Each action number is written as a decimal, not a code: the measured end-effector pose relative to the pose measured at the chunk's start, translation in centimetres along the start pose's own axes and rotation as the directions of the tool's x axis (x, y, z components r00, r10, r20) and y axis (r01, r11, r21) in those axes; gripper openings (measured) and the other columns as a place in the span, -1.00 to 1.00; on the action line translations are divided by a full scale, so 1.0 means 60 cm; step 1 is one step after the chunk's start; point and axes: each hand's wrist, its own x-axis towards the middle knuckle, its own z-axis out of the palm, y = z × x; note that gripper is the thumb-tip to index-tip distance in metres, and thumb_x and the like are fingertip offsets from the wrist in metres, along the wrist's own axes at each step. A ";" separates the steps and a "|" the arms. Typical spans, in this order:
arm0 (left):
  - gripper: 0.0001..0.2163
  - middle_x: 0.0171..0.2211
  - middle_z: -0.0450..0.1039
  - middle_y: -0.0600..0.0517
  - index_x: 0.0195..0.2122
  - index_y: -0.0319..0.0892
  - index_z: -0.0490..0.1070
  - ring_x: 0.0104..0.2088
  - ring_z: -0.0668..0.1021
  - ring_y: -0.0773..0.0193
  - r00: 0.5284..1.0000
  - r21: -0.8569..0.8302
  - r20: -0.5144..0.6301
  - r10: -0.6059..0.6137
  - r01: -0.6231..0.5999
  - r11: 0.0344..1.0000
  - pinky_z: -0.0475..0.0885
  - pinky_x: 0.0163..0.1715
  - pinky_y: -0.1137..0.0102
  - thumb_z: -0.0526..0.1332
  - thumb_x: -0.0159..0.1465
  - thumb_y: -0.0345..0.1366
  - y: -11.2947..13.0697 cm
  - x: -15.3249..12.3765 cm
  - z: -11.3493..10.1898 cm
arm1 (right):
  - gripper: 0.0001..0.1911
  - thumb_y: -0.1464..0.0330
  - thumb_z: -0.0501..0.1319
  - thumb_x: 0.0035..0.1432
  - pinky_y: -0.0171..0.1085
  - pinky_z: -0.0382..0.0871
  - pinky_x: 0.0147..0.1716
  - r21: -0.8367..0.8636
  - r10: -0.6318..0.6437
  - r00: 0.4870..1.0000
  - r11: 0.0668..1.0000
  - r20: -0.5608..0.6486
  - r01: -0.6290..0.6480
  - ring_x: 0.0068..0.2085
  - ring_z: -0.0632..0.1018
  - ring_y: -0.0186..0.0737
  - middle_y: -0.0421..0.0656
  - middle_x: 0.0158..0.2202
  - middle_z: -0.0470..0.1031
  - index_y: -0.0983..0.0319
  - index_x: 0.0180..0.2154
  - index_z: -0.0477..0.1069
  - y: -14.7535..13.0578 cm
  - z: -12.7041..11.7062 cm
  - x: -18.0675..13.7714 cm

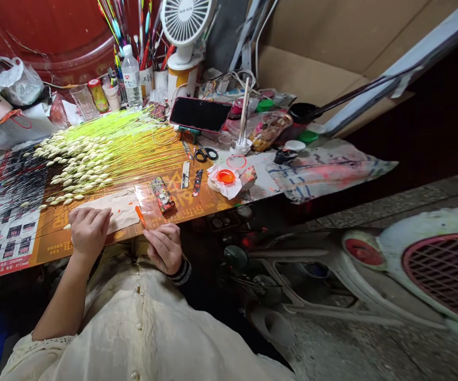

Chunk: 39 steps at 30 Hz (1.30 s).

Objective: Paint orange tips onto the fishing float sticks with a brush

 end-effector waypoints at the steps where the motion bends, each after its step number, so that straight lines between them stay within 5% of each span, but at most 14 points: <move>1: -0.88 -0.38 0.57 0.04 -0.16 -0.08 0.50 -0.27 0.48 0.20 1.000 0.004 0.002 -0.011 0.011 1.000 0.16 -0.10 0.20 0.18 0.37 -0.28 -0.007 -0.008 -0.004 | -0.42 0.54 0.17 0.17 0.00 0.41 -0.06 0.009 -0.007 1.000 1.000 0.014 0.007 -0.15 0.43 -0.16 -0.11 -0.13 0.57 0.14 0.22 0.31 -0.002 0.001 0.000; 9: -0.84 -0.33 0.59 0.02 -0.08 -0.07 0.50 -0.27 0.49 0.20 0.997 -0.025 -0.032 -0.069 0.068 0.997 0.15 -0.10 0.19 0.20 0.35 -0.28 -0.036 -0.049 -0.016 | -0.44 0.49 0.14 0.22 -0.01 0.36 -0.06 -0.017 -0.003 0.997 1.000 0.072 0.004 -0.12 0.41 -0.12 -0.11 -0.11 0.57 0.12 0.25 0.28 -0.016 0.021 -0.009; 39: -0.83 -0.32 0.59 0.03 -0.07 -0.08 0.50 -0.29 0.47 0.20 0.995 -0.027 -0.076 -0.056 0.054 0.998 0.16 -0.12 0.20 0.23 0.33 -0.30 -0.042 -0.054 -0.010 | -0.42 0.50 0.16 0.23 -0.02 0.36 -0.06 -0.038 0.024 0.997 0.999 0.079 -0.021 -0.13 0.42 -0.13 -0.11 -0.09 0.58 0.10 0.27 0.25 -0.018 0.021 -0.008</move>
